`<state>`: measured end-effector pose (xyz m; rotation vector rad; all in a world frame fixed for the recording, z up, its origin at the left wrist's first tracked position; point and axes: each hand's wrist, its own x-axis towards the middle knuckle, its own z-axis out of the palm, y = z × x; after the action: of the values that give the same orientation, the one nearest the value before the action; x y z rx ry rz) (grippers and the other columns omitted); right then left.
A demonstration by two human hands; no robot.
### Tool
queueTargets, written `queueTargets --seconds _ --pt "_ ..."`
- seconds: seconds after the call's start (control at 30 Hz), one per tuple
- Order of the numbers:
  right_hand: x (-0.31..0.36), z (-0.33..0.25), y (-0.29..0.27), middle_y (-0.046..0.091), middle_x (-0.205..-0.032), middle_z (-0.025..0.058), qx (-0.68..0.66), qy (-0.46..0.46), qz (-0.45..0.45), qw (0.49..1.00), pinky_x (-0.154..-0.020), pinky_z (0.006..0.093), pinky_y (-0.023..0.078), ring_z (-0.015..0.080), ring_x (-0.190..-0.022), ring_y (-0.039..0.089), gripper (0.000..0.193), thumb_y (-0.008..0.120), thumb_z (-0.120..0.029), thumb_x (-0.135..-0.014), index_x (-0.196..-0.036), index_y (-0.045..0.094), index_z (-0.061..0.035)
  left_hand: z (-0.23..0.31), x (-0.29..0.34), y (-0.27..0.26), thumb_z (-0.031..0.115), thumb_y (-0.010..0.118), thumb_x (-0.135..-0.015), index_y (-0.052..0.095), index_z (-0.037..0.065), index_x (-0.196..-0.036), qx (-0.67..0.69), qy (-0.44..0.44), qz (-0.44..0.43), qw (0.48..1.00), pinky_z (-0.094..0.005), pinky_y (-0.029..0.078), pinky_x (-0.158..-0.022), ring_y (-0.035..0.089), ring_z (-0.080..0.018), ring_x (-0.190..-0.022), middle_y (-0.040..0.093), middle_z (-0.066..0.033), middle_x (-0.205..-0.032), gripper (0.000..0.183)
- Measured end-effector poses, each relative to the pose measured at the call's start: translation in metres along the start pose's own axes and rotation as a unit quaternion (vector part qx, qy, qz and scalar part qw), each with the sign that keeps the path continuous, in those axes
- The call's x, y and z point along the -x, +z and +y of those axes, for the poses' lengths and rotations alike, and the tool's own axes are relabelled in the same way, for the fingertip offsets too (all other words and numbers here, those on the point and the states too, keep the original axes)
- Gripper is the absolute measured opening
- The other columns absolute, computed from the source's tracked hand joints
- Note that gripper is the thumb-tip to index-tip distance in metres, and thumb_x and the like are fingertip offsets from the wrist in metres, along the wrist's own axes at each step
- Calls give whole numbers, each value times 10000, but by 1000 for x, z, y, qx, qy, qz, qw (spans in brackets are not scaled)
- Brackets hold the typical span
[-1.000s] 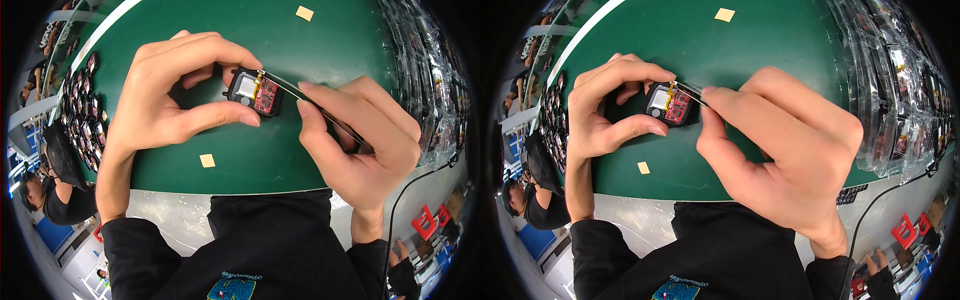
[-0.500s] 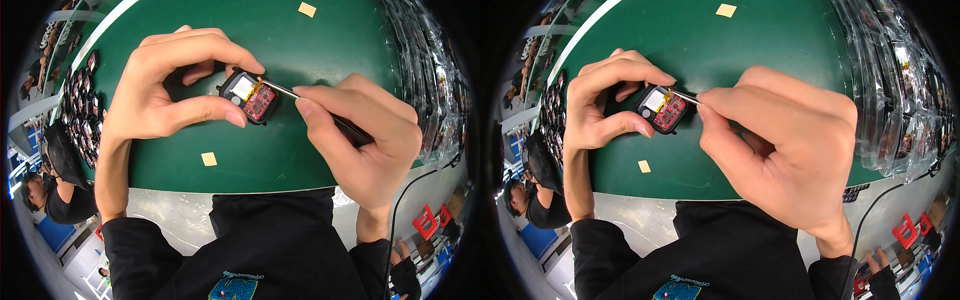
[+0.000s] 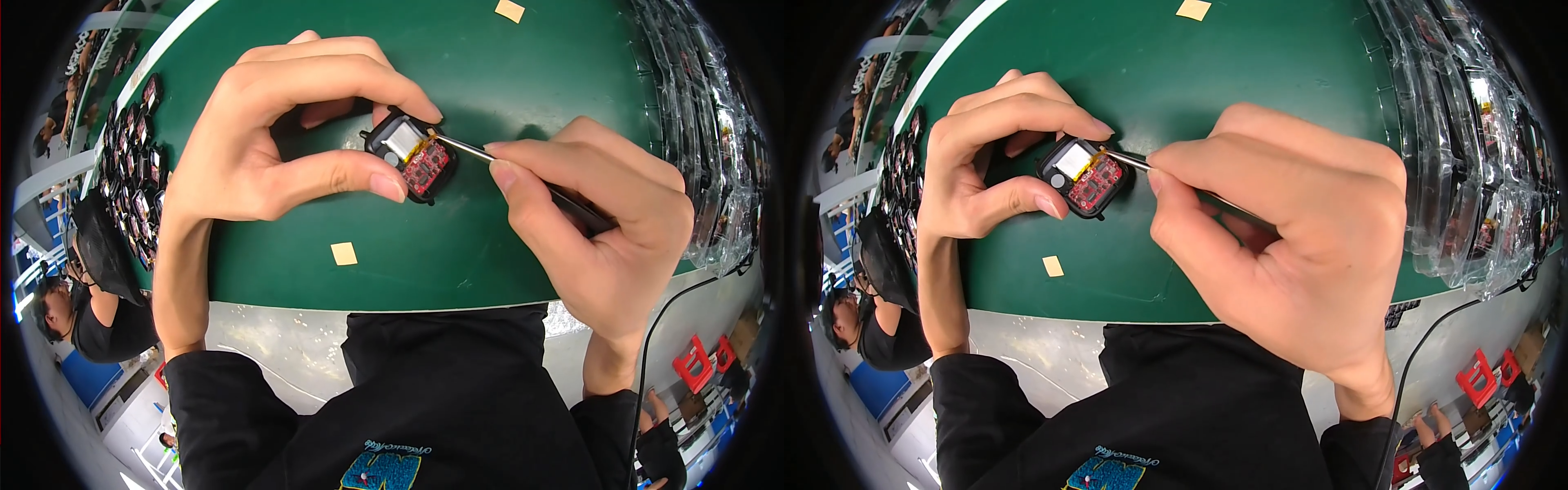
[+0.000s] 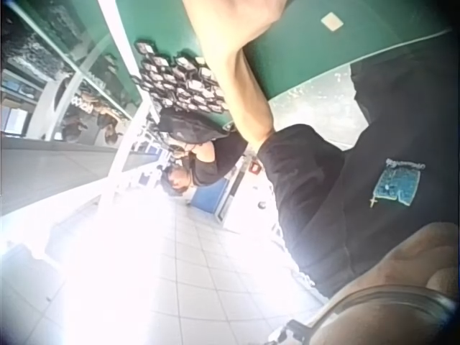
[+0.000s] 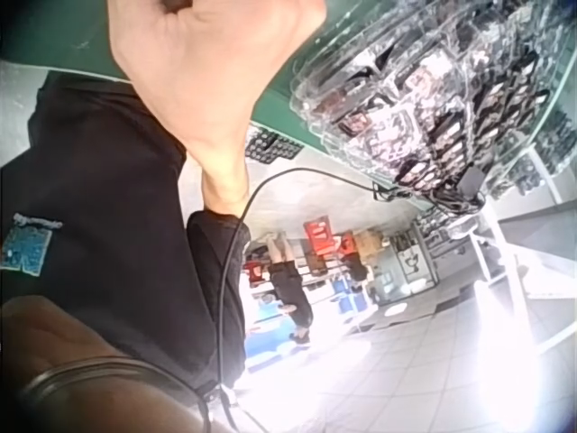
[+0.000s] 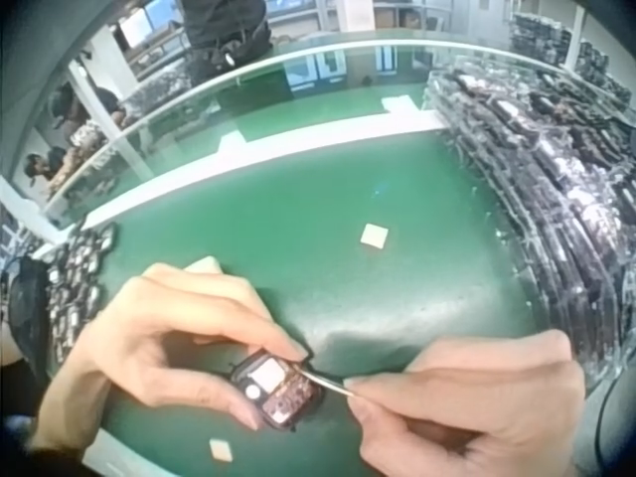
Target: Using tweezers to assemble internal components and wiring of fitness trackers on an assembly line.
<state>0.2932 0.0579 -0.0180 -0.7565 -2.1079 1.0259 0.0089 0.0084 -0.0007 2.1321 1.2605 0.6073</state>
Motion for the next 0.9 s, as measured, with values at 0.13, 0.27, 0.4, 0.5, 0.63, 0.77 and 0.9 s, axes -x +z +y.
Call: queueTargets --seconds 0.13,0.27,0.4,0.5,0.63,0.77,0.9 --pt "0 -1 -1 658 -695 38 3 -2 0 1000 -536 245 384 83 -588 578 157 835 102 -822 -963 850 33 -1 -2 1 559 947 -747 830 -8 -1171 6 15 5 1000 -304 353 -688 554 -144 -771 779 -76 -1009 718" --pt "-1 0 0 661 -701 37 8 -19 0 1000 -537 246 377 83 -588 565 160 838 98 -823 -969 851 31 3 -2 -3 548 946 -754 831 -5 -1160 0 -7 -9 1000 -307 344 -681 551 -137 -759 782 -69 -1000 695" --pt "-1 0 0 660 -703 36 13 -26 -4 1000 -535 248 370 82 -583 556 166 841 95 -823 -976 851 31 0 -3 -2 549 943 -763 831 -1 -1136 -2 16 -12 1000 -307 344 -679 551 -135 -746 787 -65 -985 673" --pt "-2 -1 -1 658 -701 36 16 -20 -8 1000 -533 251 368 84 -580 556 178 839 98 -818 -983 852 31 -1 -3 -2 548 941 -771 831 7 -1118 -18 41 -9 999 -308 343 -676 554 -135 -731 792 -64 -977 652" --pt "0 1 -2 656 -696 38 11 -9 -11 1000 -532 252 369 86 -579 558 195 835 107 -811 -990 855 31 -3 -4 0 541 940 -779 831 8 -1119 -11 42 -10 999 -308 344 -675 553 -135 -719 795 -65 -985 641" --pt "1 2 1 654 -694 38 5 -23 -5 1000 -532 253 370 89 -580 561 208 829 117 -806 -995 854 34 0 -2 -3 541 942 -774 831 7 -1119 -32 29 -16 999 -307 347 -676 555 -136 -726 796 -67 -989 646" --pt "0 2 -1 653 -691 40 13 -29 -12 999 -532 255 371 90 -579 563 214 823 125 -804 -995 854 33 0 -3 -1 538 946 -766 831 6 -1124 -17 32 -9 999 -307 350 -676 550 -139 -731 795 -70 -990 652"
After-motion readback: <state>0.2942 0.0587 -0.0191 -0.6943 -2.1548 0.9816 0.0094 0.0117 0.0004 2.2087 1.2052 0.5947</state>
